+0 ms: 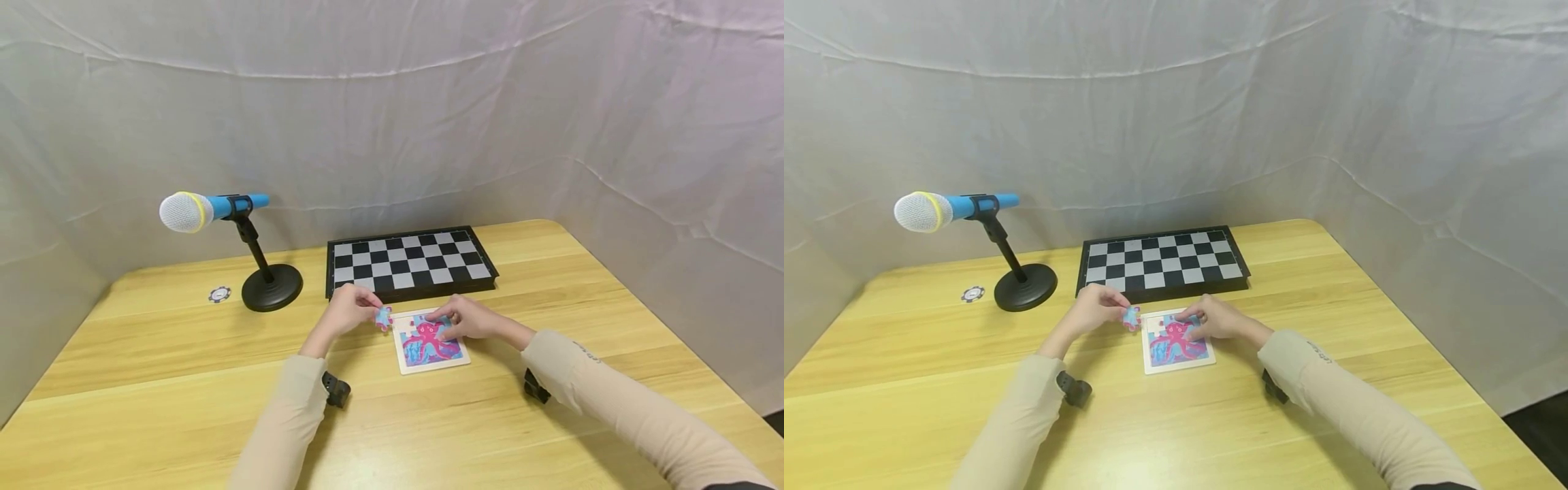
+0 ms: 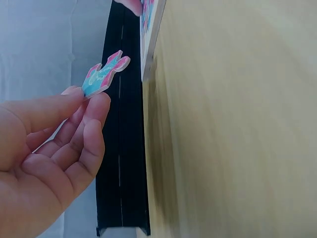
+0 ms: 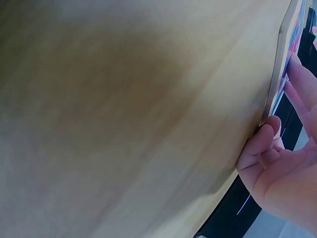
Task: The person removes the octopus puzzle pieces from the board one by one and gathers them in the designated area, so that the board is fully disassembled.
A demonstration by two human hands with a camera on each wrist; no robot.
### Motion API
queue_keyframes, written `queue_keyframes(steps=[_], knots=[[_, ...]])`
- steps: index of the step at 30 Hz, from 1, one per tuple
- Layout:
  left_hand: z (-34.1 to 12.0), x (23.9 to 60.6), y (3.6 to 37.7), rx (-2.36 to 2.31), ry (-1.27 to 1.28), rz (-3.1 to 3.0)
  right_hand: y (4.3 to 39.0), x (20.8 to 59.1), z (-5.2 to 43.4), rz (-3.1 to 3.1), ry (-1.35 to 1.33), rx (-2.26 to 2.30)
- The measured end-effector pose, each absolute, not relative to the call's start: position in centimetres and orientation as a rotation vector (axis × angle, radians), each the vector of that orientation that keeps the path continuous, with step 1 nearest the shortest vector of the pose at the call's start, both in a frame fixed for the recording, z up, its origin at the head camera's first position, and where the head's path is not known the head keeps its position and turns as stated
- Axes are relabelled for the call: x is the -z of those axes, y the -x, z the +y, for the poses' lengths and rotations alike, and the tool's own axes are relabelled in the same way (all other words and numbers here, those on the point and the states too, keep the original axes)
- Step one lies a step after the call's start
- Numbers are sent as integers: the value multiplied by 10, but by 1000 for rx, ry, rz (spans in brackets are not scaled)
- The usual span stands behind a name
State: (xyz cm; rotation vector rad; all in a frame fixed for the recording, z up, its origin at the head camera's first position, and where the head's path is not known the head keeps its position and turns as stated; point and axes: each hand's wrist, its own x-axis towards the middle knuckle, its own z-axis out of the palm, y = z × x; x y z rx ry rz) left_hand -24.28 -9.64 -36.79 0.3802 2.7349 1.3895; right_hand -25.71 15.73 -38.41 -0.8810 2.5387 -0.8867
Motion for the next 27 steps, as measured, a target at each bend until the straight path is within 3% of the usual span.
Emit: queue_keyframes(steps=[27], knots=[[-154, 370, 234, -1462, -237, 2659, 259, 387, 158, 2552, 882, 856]])
